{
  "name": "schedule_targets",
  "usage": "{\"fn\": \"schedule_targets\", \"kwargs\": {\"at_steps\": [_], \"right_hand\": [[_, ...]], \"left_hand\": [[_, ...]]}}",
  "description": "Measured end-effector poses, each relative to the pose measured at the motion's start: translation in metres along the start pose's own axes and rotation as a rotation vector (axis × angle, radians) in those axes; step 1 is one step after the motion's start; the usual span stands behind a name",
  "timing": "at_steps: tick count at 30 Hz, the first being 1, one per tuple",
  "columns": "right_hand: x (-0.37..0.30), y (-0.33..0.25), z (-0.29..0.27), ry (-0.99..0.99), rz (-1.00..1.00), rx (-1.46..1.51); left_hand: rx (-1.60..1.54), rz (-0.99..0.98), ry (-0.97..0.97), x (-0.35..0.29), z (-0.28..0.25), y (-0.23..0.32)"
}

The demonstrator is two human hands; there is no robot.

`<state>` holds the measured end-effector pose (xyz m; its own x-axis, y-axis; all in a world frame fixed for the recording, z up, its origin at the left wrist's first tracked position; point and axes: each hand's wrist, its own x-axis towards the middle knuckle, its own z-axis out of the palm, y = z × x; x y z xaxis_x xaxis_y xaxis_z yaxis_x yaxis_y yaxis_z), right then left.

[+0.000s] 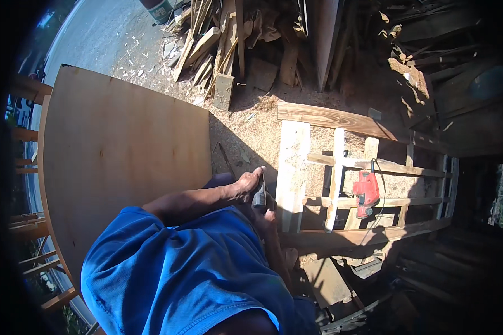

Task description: The person sands the surfaces of a wooden lattice structure using a power sander, then uses a hammer and a chisel to remove material from one of the wooden joints.

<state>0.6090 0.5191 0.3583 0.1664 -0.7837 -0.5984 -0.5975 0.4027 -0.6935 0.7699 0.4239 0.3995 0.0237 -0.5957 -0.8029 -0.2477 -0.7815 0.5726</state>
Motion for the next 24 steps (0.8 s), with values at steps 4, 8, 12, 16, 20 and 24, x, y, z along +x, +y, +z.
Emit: {"fn": "schedule_targets", "kwargs": {"at_steps": [4,8,12,16,20,24], "right_hand": [[0.050,0.041,0.013,0.177,0.191,-0.129],[0.062,-0.009,0.036,0.615,-0.133,0.058],[0.118,0.008,0.015,0.205,0.400,0.530],[0.179,0.016,0.054,0.142,0.723,1.431],[0.248,-0.017,0.107,0.357,0.871,1.943],[0.336,-0.074,0.100,0.536,0.853,2.100]], "left_hand": [[0.021,-0.374,-0.131,0.040,0.005,0.063],[0.373,0.175,-0.166,0.153,-0.030,-0.018],[0.610,0.268,-0.007,0.239,-0.064,0.061],[0.894,0.571,0.127,0.404,-0.112,0.090],[1.190,0.643,-0.116,0.506,-0.100,0.147],[1.101,0.695,-0.480,0.564,-0.045,0.140]]}}
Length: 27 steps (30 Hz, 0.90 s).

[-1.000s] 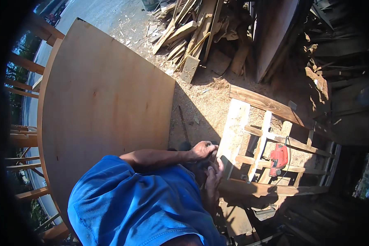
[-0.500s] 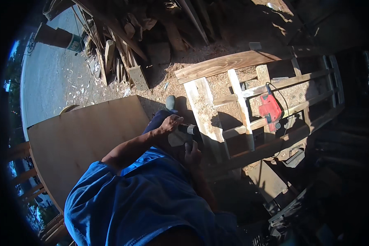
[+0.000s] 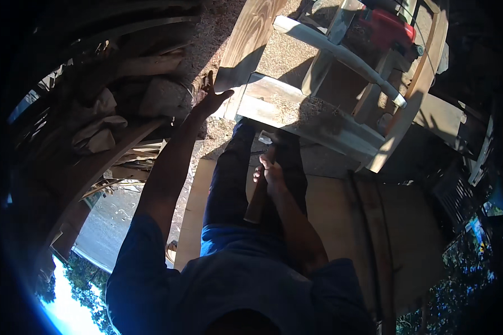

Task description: The person sands the surfaces of a wooden lattice structure using a power sander, then uses a hammer and a chisel to remove material from one of the wooden joints.

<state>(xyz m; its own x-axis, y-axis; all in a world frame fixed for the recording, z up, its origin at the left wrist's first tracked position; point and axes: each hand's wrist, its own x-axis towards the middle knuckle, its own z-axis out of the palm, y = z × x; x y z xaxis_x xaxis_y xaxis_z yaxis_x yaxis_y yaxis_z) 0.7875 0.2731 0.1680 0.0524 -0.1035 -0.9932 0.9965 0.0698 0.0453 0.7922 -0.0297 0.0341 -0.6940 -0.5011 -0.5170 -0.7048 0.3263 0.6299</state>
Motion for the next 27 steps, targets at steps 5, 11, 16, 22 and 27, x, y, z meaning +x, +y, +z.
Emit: {"fn": "schedule_targets", "kwargs": {"at_steps": [5,11,16,22,27], "right_hand": [[0.034,0.030,0.072,-0.117,-0.070,-0.099],[0.048,0.040,0.058,-0.050,-0.138,-0.001],[0.056,0.035,0.071,-0.079,-0.079,-0.097],[0.066,0.042,0.058,-0.116,-0.063,0.090],[0.072,0.047,0.057,-0.113,-0.084,-0.118]], "left_hand": [[-0.453,0.110,-0.058,0.033,0.041,0.008],[-0.684,0.127,-0.126,0.032,0.043,0.001],[-0.950,-0.043,-0.350,0.033,0.035,0.002],[-0.430,0.209,0.003,0.020,0.019,0.053],[-0.239,0.144,0.042,0.017,0.013,0.047]]}}
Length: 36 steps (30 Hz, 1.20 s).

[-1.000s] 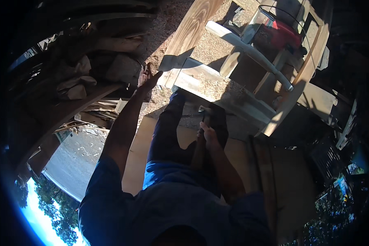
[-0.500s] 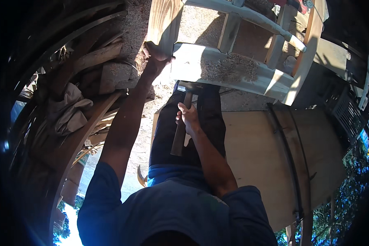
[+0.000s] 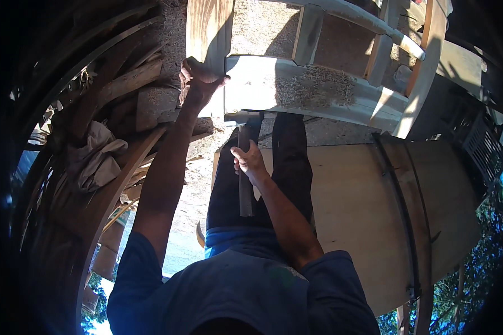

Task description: The person sands the surfaces of a wooden lattice structure using a power sander, then uses a hammer and a chisel to remove material from one of the wooden joints.

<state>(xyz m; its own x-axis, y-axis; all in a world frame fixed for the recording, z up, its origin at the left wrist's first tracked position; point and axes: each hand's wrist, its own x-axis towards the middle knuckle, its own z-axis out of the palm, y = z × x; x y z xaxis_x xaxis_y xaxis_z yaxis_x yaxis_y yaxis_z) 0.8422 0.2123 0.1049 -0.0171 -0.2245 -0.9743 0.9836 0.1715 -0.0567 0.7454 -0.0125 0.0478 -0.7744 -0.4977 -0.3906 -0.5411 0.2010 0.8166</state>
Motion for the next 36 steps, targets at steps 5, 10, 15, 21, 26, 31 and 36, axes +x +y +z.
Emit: {"fn": "schedule_targets", "kwargs": {"at_steps": [5,10,15,21,26,31,36], "right_hand": [[-0.006,-0.005,0.004,0.044,0.002,0.173],[-0.010,-0.009,-0.004,-0.013,-0.035,-0.035],[-0.064,-0.042,-0.053,-0.004,-0.073,-0.506],[-0.087,-0.090,-0.135,0.154,-0.390,-1.027],[-0.061,-0.179,-0.189,0.325,-0.833,-1.569],[-0.066,-0.235,-0.209,0.311,-0.812,-1.919],[-0.067,-0.227,-0.225,0.559,-1.287,-2.143]], "left_hand": [[0.309,0.077,0.115,0.002,0.000,-0.015],[-0.046,-0.166,-0.152,0.001,0.002,0.004],[0.002,-0.110,-0.041,-0.007,-0.017,0.006],[0.255,-0.123,0.091,-0.051,-0.052,-0.054],[0.112,-0.285,0.222,-0.091,-0.047,-0.052],[0.345,-0.304,0.190,-0.147,-0.042,-0.070],[0.447,-0.252,0.035,-0.221,-0.039,-0.124]]}}
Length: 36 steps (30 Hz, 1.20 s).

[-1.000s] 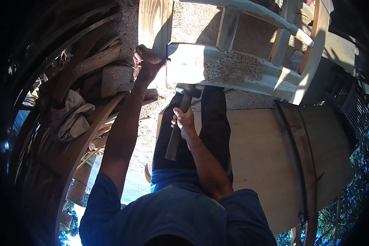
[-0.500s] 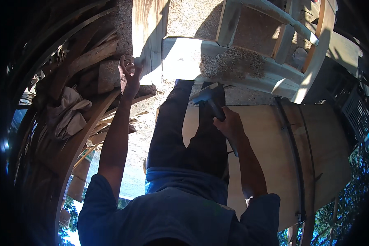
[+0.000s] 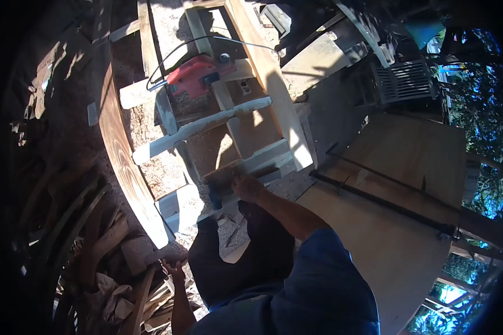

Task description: The person sands the surfaces of a wooden lattice structure using a power sander, then uses a hammer and a chisel to remove material from one of the wooden joints.

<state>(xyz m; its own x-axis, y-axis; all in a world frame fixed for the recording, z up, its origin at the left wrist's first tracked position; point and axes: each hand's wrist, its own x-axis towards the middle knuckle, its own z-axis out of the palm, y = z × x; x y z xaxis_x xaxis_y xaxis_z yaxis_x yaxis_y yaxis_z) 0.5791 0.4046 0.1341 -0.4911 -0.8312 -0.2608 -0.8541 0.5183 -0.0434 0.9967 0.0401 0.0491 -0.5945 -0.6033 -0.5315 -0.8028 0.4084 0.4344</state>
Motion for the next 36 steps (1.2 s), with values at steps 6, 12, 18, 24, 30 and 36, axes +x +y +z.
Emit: {"fn": "schedule_targets", "kwargs": {"at_steps": [6,12,18,24,30,36], "right_hand": [[-0.042,0.121,-0.105,0.143,0.367,0.559],[-0.124,0.446,-0.242,0.582,0.967,0.339],[-0.212,0.755,-0.263,0.943,1.173,0.093],[-0.211,0.910,-0.248,0.478,1.240,0.081],[-0.172,0.952,-0.212,0.445,1.310,0.148],[-0.220,1.068,-0.178,0.345,1.275,-0.152]], "left_hand": [[0.204,0.005,0.024,-0.037,-0.029,0.058],[0.079,-0.178,-0.098,-0.036,0.016,0.252],[-0.016,-0.241,-0.235,-0.048,0.072,0.420],[-0.066,-0.324,-0.248,-0.081,0.094,0.499],[-0.100,-0.508,-0.223,-0.142,0.094,0.505],[-0.183,-0.595,-0.327,-0.177,0.147,0.503]]}}
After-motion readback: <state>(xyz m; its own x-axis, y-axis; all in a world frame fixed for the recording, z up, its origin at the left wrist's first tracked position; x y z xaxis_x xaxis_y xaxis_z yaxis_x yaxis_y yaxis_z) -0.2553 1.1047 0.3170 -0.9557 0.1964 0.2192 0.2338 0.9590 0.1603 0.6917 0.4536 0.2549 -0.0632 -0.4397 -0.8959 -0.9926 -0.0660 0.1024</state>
